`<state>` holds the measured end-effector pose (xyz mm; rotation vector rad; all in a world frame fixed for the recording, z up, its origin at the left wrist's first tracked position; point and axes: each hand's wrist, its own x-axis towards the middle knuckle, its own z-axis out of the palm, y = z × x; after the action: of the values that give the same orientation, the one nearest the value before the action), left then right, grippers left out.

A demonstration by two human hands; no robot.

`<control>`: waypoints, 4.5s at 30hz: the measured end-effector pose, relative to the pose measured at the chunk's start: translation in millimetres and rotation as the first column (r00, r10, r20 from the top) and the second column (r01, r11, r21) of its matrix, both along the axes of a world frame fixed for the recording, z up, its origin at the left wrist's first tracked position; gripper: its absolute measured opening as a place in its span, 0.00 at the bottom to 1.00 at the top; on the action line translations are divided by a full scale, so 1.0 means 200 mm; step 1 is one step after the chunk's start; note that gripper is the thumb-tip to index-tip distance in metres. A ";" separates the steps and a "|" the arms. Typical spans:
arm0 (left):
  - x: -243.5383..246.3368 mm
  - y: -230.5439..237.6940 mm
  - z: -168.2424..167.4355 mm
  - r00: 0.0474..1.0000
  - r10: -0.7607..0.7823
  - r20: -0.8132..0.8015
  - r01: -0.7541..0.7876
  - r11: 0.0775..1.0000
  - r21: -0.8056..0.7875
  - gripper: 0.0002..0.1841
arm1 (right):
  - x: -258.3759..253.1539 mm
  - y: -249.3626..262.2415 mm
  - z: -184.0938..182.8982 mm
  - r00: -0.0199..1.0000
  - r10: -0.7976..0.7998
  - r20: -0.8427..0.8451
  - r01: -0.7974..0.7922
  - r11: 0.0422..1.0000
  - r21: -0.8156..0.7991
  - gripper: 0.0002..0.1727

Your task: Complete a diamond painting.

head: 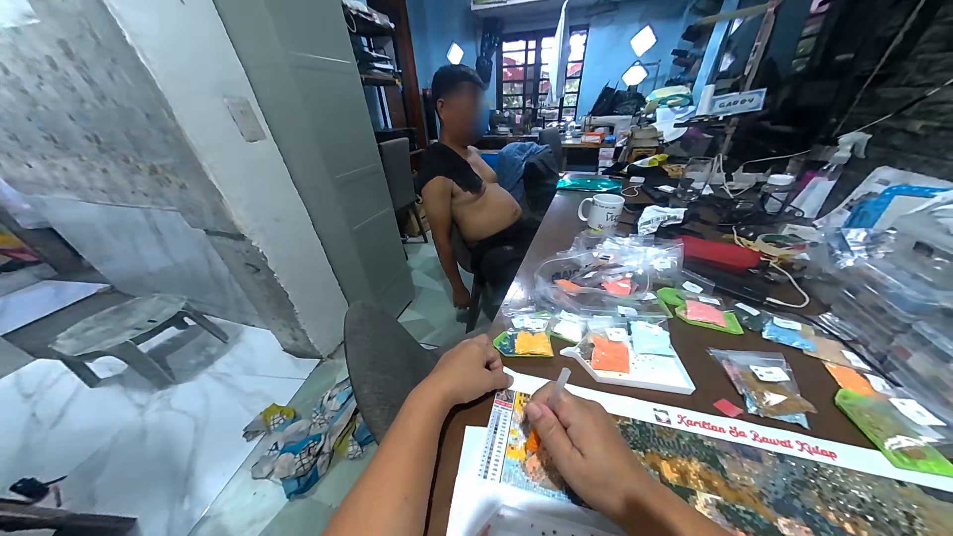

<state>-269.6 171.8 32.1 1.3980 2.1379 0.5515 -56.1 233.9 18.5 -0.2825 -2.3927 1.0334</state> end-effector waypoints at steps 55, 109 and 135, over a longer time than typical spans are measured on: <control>0.00 0.00 -0.01 1.000 -0.003 -0.025 0.003 1.000 0.015 0.16 | 0.29 -0.11 -0.11 0.901 0.103 -0.422 0.015 0.963 0.268 0.24; 0.00 0.00 0.00 1.000 0.010 0.014 -0.010 1.000 0.013 0.15 | 0.01 -0.01 -0.07 0.987 -0.043 -0.156 0.034 0.997 -0.063 0.22; -0.01 -0.01 -0.01 0.999 0.012 0.029 -0.013 0.999 0.031 0.15 | 0.01 -0.01 -0.08 0.985 -0.034 -0.170 0.025 0.998 -0.058 0.22</control>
<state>-271.2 170.4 30.2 1.3862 2.1248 0.6094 -54.4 231.5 2.7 -0.2382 -2.2032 1.0678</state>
